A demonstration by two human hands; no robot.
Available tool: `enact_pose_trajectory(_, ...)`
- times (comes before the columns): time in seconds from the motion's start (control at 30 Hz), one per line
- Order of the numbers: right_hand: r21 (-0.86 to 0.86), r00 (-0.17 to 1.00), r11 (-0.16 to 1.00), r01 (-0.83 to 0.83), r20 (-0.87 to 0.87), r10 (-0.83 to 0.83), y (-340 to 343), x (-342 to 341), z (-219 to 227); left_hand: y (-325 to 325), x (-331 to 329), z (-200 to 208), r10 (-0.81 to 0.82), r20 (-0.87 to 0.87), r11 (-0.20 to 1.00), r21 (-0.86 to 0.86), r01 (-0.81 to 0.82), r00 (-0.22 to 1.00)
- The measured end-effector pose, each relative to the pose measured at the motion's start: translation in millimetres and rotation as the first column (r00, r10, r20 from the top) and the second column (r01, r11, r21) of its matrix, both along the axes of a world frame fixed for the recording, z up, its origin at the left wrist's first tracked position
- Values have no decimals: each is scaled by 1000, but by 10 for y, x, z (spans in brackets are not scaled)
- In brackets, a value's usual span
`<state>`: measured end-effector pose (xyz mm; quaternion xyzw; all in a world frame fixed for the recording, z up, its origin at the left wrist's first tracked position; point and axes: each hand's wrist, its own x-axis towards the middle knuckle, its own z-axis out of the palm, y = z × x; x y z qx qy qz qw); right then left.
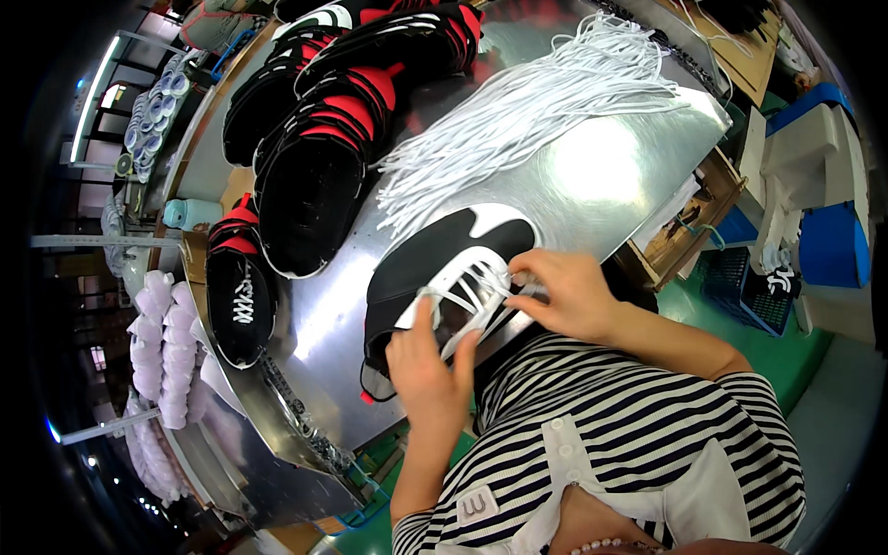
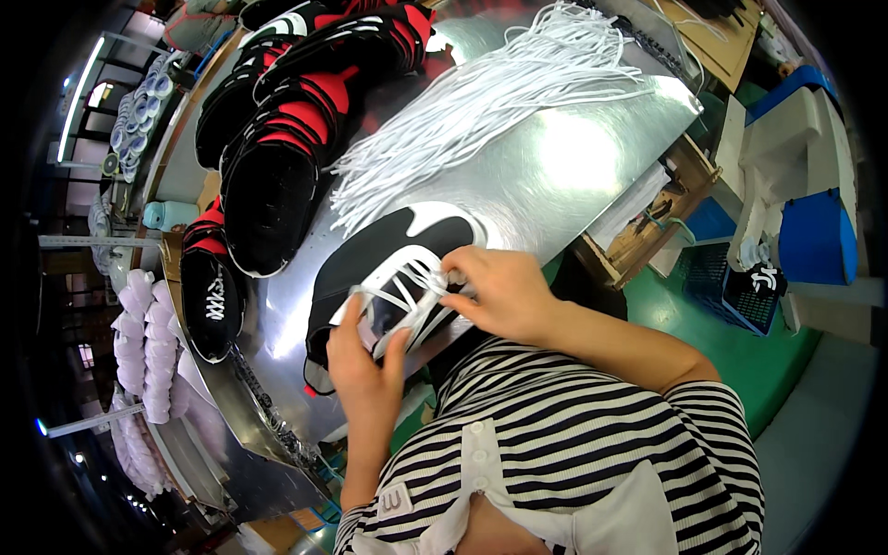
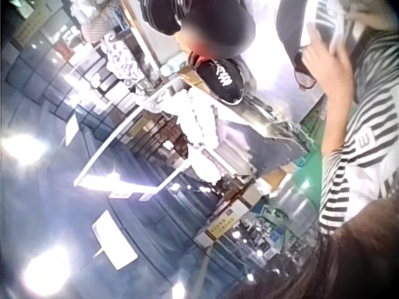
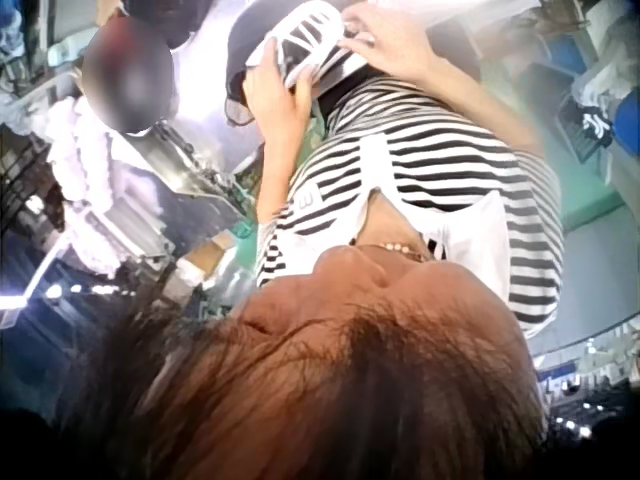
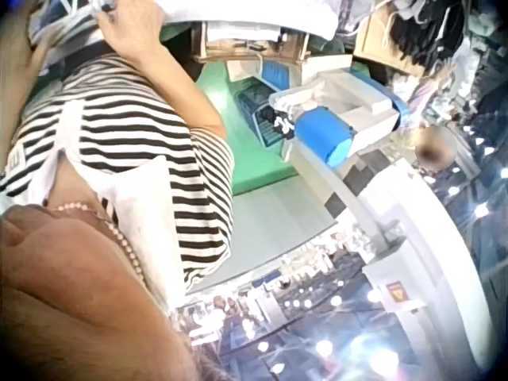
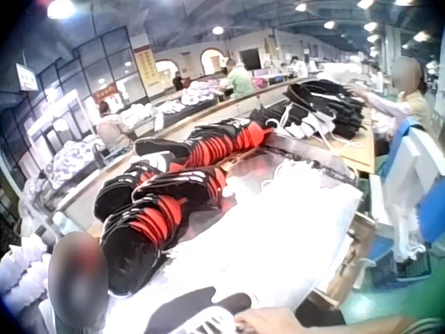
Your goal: The person laces a shoe by hand, threading white laces through the eyelets of a black and white shoe upper on a metal workbench.
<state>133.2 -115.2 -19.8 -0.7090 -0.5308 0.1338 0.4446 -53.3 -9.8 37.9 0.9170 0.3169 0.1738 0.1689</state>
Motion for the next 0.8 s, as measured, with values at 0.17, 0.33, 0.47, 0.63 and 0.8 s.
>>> enact_pose_trajectory(0.17,-51,999,998,-24,38,26,186,-169,-42,17,83,-197,22,9,995,95,-23,1000)
enact_pose_trajectory(0.33,-63,996,995,-84,20,85,318,-239,72,46,-4,-174,75,-43,970,233,-63,996)
enact_pose_trajectory(0.47,-90,995,993,-80,58,85,356,-291,-92,62,-38,-198,99,-19,991,94,-97,995)
enact_pose_trajectory(0.63,40,986,987,-155,66,152,293,-109,115,144,-58,-172,58,-139,998,23,-55,989)
enact_pose_trajectory(0.8,-304,807,821,-483,208,552,-105,-206,231,395,89,-233,181,40,972,-157,-173,983)
